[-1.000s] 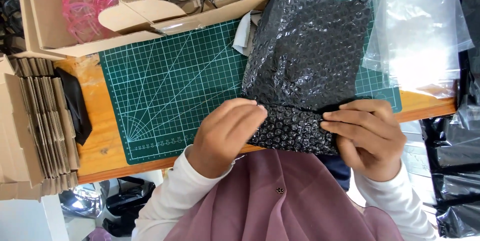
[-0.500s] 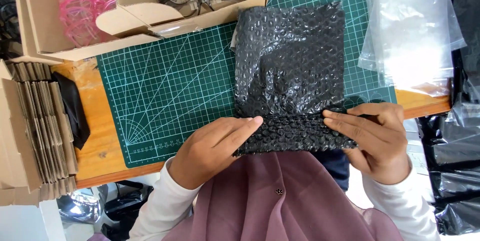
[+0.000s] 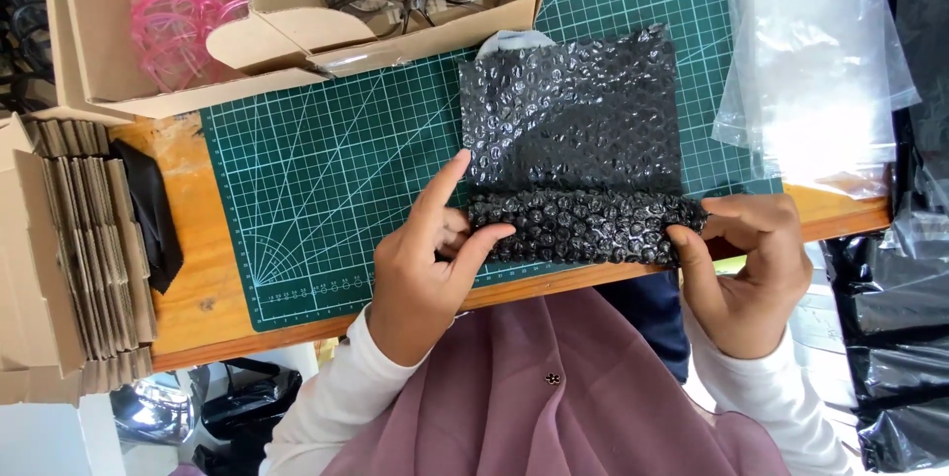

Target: Cleaning sunglasses with a cloth and then packaging them using a plastic sleeve, bubble wrap, a cardboard box, and a shipping mailer.

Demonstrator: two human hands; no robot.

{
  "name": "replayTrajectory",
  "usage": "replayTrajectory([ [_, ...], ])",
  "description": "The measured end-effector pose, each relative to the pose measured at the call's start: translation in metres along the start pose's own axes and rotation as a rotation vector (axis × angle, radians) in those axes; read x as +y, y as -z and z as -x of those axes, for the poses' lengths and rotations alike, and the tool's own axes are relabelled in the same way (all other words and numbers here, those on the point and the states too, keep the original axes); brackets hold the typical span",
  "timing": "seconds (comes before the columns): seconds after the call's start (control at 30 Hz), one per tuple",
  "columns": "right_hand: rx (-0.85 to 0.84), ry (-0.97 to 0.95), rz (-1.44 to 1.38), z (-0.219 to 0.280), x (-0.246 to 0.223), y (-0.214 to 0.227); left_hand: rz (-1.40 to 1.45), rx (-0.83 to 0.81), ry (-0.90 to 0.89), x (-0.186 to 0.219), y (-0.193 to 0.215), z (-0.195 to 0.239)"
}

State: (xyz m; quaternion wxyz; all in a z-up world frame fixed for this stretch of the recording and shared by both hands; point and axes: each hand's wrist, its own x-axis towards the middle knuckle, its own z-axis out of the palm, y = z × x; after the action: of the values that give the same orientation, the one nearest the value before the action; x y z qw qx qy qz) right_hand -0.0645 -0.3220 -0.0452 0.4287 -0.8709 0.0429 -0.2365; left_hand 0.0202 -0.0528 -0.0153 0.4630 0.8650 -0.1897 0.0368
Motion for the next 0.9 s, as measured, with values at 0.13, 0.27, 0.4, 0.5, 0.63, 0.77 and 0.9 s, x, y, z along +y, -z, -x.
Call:
replayTrajectory([
  [0.13, 0.07, 0.114, 0.116, -0.005, 0.0, -0.007, 0.003, -0.016, -0.026, -0.001, 0.001, 0.001],
  [0.27, 0.111, 0.242, 0.361, -0.015, -0.003, -0.012, -0.101, 0.002, -0.018, -0.003, 0.006, 0.004],
  [0.4, 0.269, 0.52, 0.486, -0.037, -0.013, -0.016, -0.183, 0.041, -0.053, -0.009, 0.012, 0.006],
  [0.5, -0.1, 0.647, 0.128, -0.046, -0.03, -0.016, -0.227, 0.053, -0.127, -0.009, 0.017, 0.004],
  [0.63, -0.342, 0.776, 0.213, -0.061, -0.042, -0.021, -0.432, 0.13, -0.252, -0.002, 0.025, -0.007],
  [0.77, -0.467, 0.722, 0.16, -0.07, -0.033, -0.018, -0.334, 0.078, -0.558, 0.001, 0.037, -0.015],
  [0.9, -0.506, 0.749, 0.132, -0.086, -0.033, -0.017, -0.11, -0.217, -0.592, -0.006, 0.033, -0.017],
])
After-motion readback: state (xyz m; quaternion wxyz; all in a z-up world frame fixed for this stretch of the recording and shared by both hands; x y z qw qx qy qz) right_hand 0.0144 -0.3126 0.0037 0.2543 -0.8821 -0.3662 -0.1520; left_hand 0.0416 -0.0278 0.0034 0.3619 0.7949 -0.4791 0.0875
